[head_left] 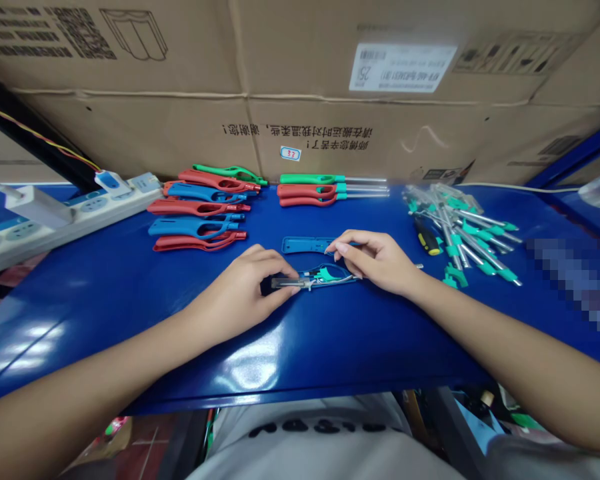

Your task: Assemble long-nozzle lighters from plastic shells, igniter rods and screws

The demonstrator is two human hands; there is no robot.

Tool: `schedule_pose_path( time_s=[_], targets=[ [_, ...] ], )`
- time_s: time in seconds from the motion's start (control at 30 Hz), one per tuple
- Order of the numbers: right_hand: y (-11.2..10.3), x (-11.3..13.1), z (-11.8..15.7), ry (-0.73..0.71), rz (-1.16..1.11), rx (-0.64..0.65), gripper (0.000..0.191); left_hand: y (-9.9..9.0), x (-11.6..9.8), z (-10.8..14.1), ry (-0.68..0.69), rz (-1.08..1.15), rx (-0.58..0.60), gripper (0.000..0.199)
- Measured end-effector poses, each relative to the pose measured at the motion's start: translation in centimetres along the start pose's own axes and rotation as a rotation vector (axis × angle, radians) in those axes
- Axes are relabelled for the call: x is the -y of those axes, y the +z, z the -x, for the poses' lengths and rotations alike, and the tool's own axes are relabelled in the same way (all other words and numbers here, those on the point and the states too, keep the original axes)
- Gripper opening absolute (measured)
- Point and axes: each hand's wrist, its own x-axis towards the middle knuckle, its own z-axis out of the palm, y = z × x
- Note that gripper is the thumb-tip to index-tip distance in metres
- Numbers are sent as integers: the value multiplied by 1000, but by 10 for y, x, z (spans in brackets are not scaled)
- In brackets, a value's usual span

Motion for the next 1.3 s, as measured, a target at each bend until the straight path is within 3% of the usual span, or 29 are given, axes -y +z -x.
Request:
schedule_pose_path(
  time_s=[0.57, 0.73, 0.93, 1.1, 1.3],
  targets=[
    [-2, 1, 0, -6, 29, 8, 30, 4, -3, 2, -45, 56, 32, 15],
    [0, 1, 2, -51, 51, 14, 28, 4, 0, 1, -100, 88, 28, 15],
    [1, 2, 2, -114, 91, 33, 22, 5, 0, 2, -62, 86, 14, 15],
    [2, 1, 4, -280, 288, 54, 21, 7, 4, 0, -88, 127, 5, 10],
    [2, 3, 12, -556, 508, 201, 27, 6, 5, -1, -101, 165, 12, 10]
  ],
)
